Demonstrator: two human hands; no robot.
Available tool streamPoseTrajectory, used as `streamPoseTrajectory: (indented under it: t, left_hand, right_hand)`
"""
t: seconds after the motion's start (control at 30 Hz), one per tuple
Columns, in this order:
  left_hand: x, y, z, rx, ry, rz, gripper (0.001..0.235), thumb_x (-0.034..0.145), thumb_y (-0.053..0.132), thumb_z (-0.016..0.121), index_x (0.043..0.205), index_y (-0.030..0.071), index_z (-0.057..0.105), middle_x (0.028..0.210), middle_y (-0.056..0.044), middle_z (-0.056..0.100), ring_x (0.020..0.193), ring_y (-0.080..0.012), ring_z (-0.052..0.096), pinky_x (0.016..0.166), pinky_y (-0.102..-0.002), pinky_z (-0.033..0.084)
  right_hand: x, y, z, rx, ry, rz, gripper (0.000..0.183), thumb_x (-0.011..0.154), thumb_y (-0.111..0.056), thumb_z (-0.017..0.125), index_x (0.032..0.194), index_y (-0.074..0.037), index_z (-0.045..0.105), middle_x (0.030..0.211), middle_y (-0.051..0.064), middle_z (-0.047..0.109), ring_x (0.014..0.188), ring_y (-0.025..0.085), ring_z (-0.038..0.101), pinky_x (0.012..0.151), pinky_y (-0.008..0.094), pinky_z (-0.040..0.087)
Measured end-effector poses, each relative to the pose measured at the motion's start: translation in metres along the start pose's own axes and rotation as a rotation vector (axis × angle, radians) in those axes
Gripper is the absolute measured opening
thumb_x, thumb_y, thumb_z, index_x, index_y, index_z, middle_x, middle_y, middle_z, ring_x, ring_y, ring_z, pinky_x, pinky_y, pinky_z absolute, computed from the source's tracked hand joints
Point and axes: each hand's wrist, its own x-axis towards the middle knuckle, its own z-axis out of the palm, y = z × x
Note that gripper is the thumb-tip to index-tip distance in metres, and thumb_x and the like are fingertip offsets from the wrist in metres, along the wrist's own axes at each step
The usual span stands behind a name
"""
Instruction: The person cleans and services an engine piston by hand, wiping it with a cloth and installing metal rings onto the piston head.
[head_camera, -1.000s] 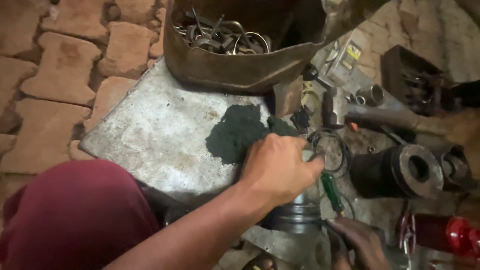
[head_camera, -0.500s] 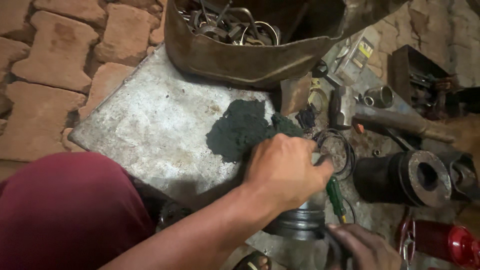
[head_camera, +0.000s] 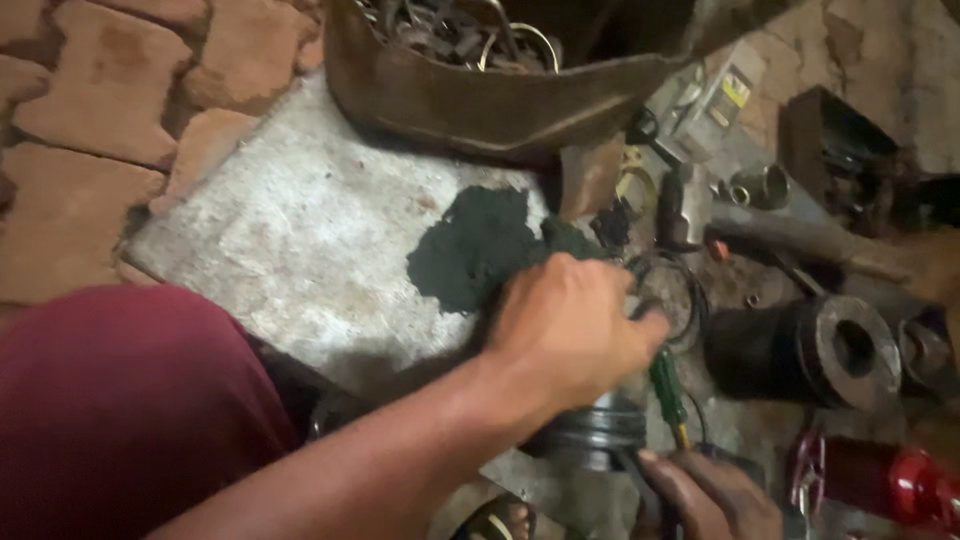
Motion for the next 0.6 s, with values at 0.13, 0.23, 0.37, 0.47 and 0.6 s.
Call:
streamPoseTrajectory:
  t: [0.13,0.23,0.37,0.47,0.6]
  left_hand:
    - [0.000,0.001,0.001,-0.013,-0.070,-0.054,0.044,0.076,0.042,0.064,0.092,0.003,0.077,0.087,-0.027,0.073,0.082,-0.0434,0.074,0.081,-0.049,0.058]
    - [0.000,0.002,-0.001,-0.004,-0.040,-0.034,0.043,0.077,0.041,0.064,0.092,0.003,0.077,0.087,-0.028,0.073,0.083,-0.0447,0.073,0.082,-0.050,0.058]
    - [-0.003,-0.002,0.000,-0.016,0.014,-0.012,0.042,0.077,0.041,0.063,0.091,0.004,0.078,0.087,-0.028,0.073,0.084,-0.0449,0.073,0.083,-0.050,0.057]
    - [-0.001,-0.001,0.002,-0.021,-0.006,-0.008,0.042,0.076,0.041,0.064,0.091,0.004,0.078,0.087,-0.027,0.073,0.083,-0.0444,0.073,0.083,-0.050,0.057]
    - [0.000,-0.001,0.000,-0.027,0.005,0.005,0.043,0.076,0.041,0.066,0.092,0.003,0.078,0.087,-0.028,0.072,0.085,-0.0447,0.073,0.083,-0.049,0.057]
  right_hand:
    - [0.013,-0.029,0.027,0.136,0.578,0.247,0.028,0.091,0.003,0.067,0.116,-0.008,0.061,0.106,0.015,0.067,0.096,0.029,0.070,0.084,0.034,0.056]
    - [0.033,-0.004,0.008,0.487,0.064,0.030,0.045,0.074,0.003,0.072,0.117,-0.006,0.066,0.101,0.012,0.075,0.088,0.026,0.078,0.080,0.034,0.061]
    - [0.022,-0.048,0.013,0.059,0.473,0.103,0.044,0.074,0.007,0.071,0.114,-0.011,0.064,0.105,0.013,0.069,0.098,0.029,0.070,0.092,0.038,0.057]
    - [0.008,-0.053,0.014,-0.061,0.394,0.093,0.046,0.066,0.007,0.071,0.109,-0.010,0.067,0.103,0.013,0.068,0.099,0.030,0.069,0.093,0.040,0.056]
    - [0.018,-0.062,0.015,0.077,0.500,0.311,0.037,0.077,0.006,0.070,0.111,-0.009,0.067,0.109,0.010,0.068,0.098,0.024,0.071,0.090,0.032,0.058]
